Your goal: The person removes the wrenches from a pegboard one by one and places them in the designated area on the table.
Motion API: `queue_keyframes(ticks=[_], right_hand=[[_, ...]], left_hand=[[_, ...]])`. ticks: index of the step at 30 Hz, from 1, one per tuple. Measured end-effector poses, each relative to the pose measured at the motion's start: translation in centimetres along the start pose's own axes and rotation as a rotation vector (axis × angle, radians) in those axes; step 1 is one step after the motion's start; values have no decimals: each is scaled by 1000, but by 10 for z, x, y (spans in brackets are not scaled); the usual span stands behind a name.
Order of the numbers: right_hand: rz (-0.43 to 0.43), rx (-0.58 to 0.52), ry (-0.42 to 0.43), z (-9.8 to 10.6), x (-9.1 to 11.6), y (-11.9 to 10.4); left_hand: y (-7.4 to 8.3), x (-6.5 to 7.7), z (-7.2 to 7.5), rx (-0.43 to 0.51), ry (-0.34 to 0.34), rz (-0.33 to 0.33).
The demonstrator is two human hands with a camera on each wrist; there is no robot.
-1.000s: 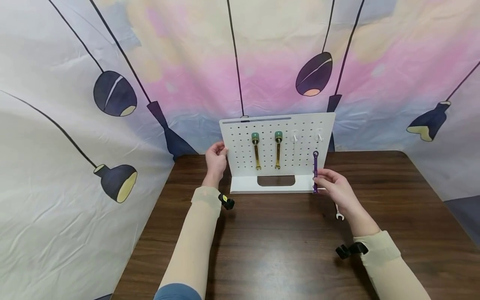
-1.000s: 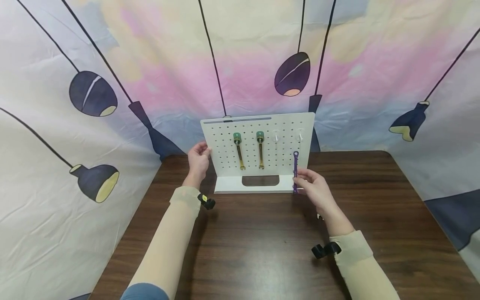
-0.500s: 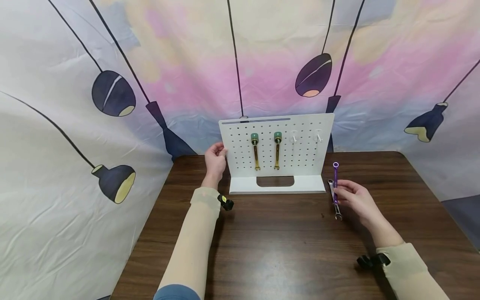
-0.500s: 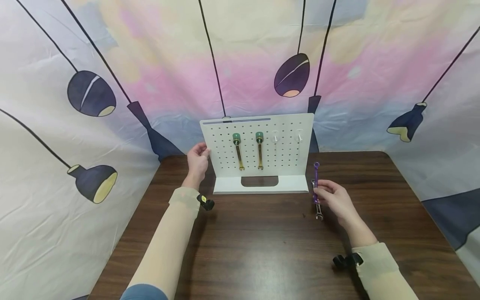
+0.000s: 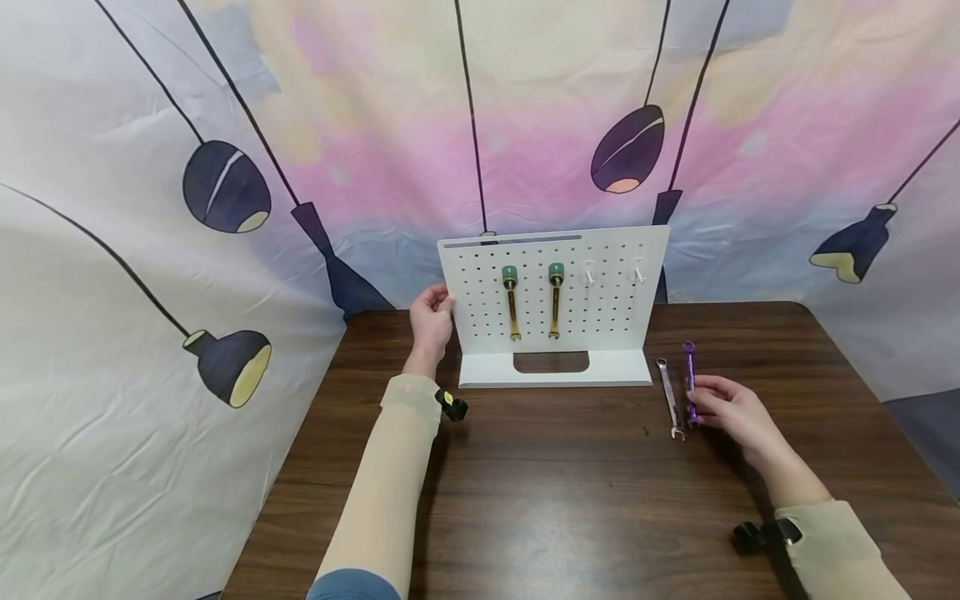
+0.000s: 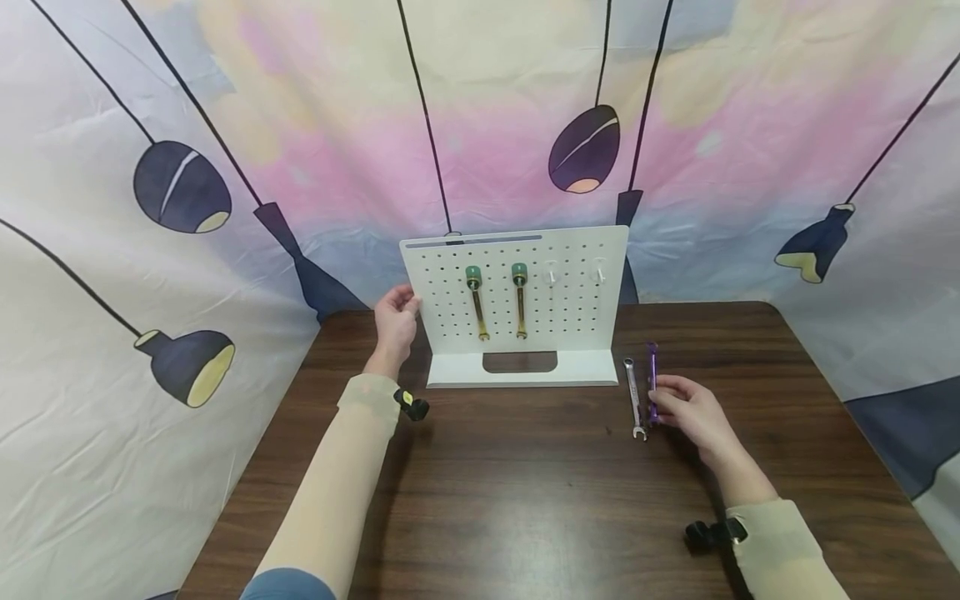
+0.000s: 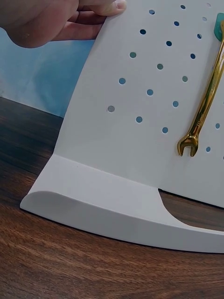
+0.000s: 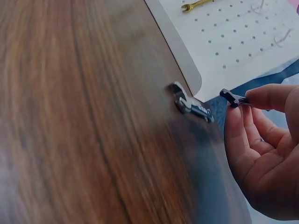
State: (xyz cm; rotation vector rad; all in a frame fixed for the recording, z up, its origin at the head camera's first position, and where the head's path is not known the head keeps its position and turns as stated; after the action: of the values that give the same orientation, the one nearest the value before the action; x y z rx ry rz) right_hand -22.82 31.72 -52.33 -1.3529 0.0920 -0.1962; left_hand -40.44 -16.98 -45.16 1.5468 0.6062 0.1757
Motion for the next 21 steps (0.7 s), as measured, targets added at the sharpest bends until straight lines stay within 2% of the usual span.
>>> queue_keyframes(ticks=[4,11,21], right_hand=[[2,46,-1,2,0,4],[17,136,-52,0,2,10],[37,231,-51,-1,1,14]], left_hand=[[0,0,0,-2,1,4],[-1,0,-1,-12,6,0],[-2,0,-1,-9,7,3]])
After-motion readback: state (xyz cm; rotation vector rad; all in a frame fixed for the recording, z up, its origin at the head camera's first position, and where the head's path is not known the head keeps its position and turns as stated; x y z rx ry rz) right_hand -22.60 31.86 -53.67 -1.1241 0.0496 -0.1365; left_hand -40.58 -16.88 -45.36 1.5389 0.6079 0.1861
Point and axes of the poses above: each hand's wrist, its own x-axis away from the middle knuckle, its own z-axis out of the back of the hand, y = z × x, the point moved 5 cm from there along -x, towards the middle knuckle, and after that the axes turned 12 degrees about y, right-handed, at the moved point
